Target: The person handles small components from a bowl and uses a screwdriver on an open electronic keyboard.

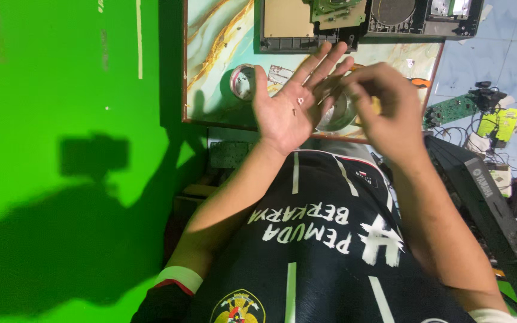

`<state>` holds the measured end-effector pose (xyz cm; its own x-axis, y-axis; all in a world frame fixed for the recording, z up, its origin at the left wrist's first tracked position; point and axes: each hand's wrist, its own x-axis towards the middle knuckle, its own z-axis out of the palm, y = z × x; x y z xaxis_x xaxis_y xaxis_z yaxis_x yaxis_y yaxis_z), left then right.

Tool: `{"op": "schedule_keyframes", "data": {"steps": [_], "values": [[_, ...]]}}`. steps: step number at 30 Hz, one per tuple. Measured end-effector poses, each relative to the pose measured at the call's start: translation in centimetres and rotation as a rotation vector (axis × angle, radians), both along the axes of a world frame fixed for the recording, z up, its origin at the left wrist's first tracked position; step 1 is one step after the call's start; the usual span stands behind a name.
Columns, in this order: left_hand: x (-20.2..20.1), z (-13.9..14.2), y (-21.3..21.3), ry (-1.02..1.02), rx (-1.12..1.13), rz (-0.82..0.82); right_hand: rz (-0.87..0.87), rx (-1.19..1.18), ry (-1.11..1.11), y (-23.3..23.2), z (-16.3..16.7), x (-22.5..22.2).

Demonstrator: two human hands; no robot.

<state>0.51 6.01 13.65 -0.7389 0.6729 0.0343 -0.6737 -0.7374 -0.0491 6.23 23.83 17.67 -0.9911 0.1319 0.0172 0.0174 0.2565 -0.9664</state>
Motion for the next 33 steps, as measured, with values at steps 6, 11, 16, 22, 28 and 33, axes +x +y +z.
{"op": "schedule_keyframes", "data": {"steps": [6,11,16,22,28,33], "values": [[0.3,-2.6,0.7,-0.248,-0.203,0.005,-0.204,0.305,-0.206,5.9,-7.3,1.5],[0.6,-5.4,0.4,-0.139,-0.105,0.003,-0.029,0.73,0.085,9.4,-13.8,1.3],[0.9,-6.9,0.7,-0.17,-0.149,0.069,0.162,0.739,-0.069,10.5,-17.8,-2.2],[2.4,-7.0,3.7,-0.274,-0.237,0.31,0.407,0.75,-0.025,11.3,-19.5,-3.7],[4.8,-6.5,7.4,-0.363,-0.199,0.446,0.571,0.729,0.027,13.0,-19.3,-4.3],[6.6,-5.1,7.3,-0.334,-0.213,0.591,0.646,0.781,-0.069,12.4,-18.0,-4.7]]}}
